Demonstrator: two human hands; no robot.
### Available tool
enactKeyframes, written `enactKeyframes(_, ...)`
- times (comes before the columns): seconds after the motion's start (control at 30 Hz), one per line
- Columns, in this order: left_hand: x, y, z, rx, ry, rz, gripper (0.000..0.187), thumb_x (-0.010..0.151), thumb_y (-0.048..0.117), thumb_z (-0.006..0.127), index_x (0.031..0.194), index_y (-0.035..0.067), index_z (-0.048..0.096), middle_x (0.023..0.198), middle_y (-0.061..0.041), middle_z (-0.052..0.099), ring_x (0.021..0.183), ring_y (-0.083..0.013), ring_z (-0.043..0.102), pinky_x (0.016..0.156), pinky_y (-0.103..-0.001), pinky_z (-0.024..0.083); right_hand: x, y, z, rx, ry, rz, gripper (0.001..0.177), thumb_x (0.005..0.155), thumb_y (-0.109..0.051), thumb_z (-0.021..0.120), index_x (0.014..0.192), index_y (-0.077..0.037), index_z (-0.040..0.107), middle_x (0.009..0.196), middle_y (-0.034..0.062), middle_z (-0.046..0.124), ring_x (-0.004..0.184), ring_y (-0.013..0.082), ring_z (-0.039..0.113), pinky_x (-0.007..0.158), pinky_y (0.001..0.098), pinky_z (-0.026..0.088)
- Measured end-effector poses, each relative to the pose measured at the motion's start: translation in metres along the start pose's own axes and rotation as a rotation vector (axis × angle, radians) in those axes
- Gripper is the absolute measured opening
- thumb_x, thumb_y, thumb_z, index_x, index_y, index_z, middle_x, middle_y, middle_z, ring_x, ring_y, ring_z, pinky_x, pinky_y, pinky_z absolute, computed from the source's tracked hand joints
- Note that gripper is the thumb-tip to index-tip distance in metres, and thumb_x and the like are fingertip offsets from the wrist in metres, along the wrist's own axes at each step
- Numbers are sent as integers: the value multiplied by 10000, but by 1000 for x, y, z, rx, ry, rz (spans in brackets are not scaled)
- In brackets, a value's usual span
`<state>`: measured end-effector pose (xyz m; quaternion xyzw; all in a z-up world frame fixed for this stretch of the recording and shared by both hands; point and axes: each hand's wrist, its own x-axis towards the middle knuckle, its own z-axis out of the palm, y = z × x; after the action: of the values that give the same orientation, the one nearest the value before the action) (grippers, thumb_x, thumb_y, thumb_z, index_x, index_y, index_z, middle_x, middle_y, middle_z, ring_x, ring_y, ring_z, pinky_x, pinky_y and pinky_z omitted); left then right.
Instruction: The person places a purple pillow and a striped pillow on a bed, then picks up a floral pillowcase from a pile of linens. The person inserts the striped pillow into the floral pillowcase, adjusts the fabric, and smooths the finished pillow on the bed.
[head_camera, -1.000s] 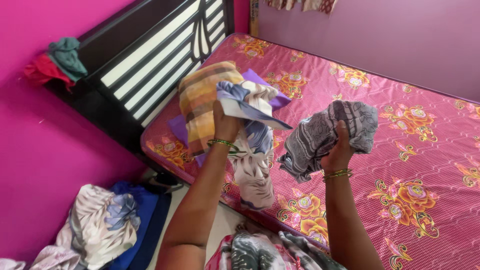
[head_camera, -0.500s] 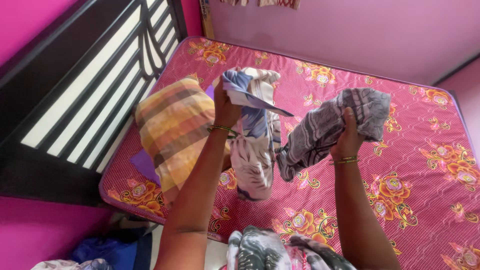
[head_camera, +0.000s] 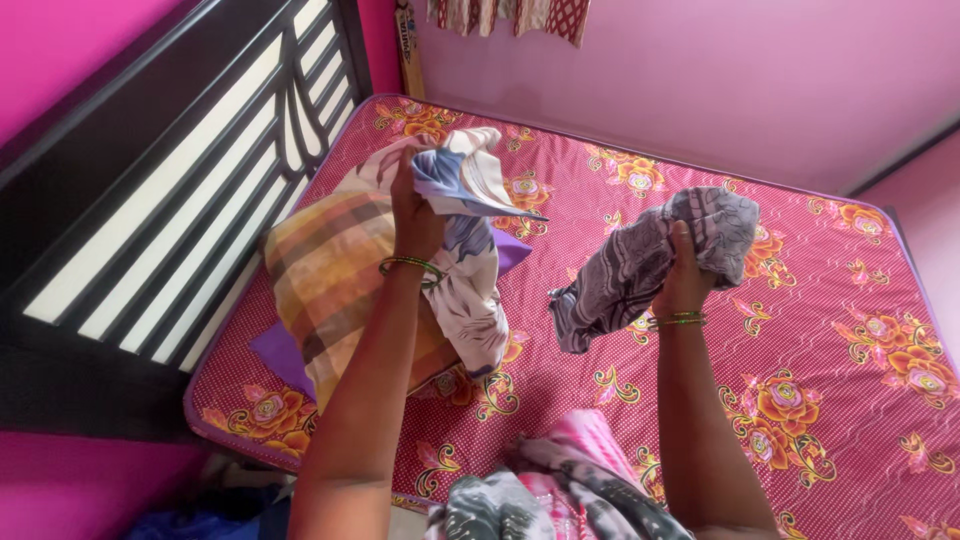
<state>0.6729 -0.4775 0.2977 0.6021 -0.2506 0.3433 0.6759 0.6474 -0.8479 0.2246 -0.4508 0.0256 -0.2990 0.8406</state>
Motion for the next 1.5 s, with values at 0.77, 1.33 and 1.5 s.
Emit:
enactKeyframes(0.77,-93,-243,-77,915,-61,-252,448,790,51,621,1234,80,679,1138,-220,571,1120,-448,557,1000,-509,445,154,351,-93,-179,38,176,483,955,-81,733,1387,70,577,1356,92,659,1185,178,675,1014,303,565)
enactKeyframes(1.33,-125,-297,-65,1085,-200,-355,650,678,166,791,1310,121,641,1177,-160,556,1137,-371,581,981,-508,411,138,553,-185,-1662,-667,670,1070,742,-792,633,1379,61,531,1377,297,546,1291,429,506,1068,459,374)
enactKeyframes(1.5,-139,-304,-47,1087,-194,-383,689,629,127,807,1299,139,649,1195,-152,557,1155,-359,583,963,-491,420,138,567,-222,-2033,-664,581,1055,771,-799,560,1466,-19,408,1481,268,375,1358,445,365,1089,540,294)
